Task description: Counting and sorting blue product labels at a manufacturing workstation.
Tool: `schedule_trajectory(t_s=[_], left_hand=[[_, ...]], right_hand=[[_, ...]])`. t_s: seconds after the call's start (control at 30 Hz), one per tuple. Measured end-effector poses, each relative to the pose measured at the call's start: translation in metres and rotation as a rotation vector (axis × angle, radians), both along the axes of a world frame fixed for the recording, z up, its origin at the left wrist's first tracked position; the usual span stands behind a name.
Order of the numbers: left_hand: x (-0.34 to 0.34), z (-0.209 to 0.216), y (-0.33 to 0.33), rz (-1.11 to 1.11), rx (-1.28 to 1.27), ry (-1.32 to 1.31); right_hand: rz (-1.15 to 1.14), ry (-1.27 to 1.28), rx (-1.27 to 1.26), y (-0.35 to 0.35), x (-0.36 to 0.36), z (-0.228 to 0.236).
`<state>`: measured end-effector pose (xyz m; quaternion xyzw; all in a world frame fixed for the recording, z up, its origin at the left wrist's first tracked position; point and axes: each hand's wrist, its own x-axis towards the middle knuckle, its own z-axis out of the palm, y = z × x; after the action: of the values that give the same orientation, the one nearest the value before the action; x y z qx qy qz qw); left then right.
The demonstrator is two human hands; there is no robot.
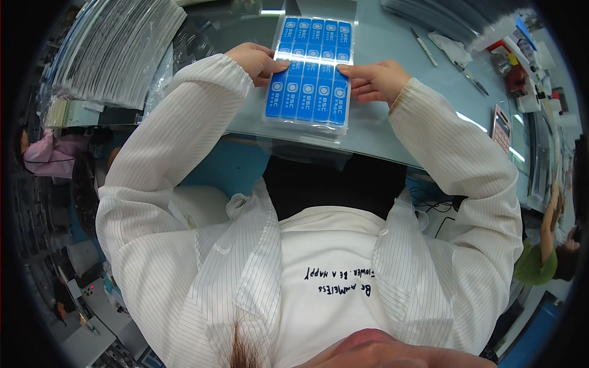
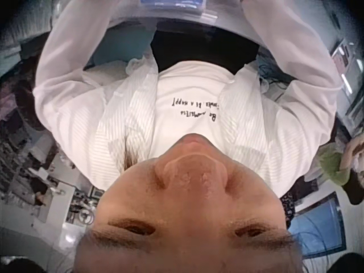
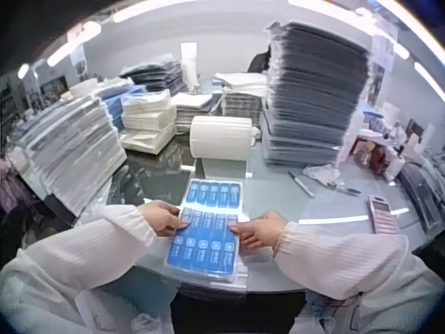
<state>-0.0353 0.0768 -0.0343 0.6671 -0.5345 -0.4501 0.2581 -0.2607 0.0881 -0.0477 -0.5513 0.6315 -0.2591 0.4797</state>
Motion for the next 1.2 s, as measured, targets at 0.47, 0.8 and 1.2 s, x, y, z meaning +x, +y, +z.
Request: schedule_trajectory(t_s=[0.47, 0.8, 1.2], left_hand=[[0.018, -0.001, -0.008, -0.100, -0.021, -0.201], [0.025, 0.000, -0.011, -0.009, 0.009, -0.210], [0.038, 0.001, -0.009, -0.021, 0.015, -0.154]], right_hand=[[-0.058, -0.038, 0.101, 0.005, 0.023, 0.010], [-0.031, -0.013, 0.135, -0.007, 0.032, 0.009], [0.027, 0.037, 0.097, -0.010, 0.043, 0.013]])
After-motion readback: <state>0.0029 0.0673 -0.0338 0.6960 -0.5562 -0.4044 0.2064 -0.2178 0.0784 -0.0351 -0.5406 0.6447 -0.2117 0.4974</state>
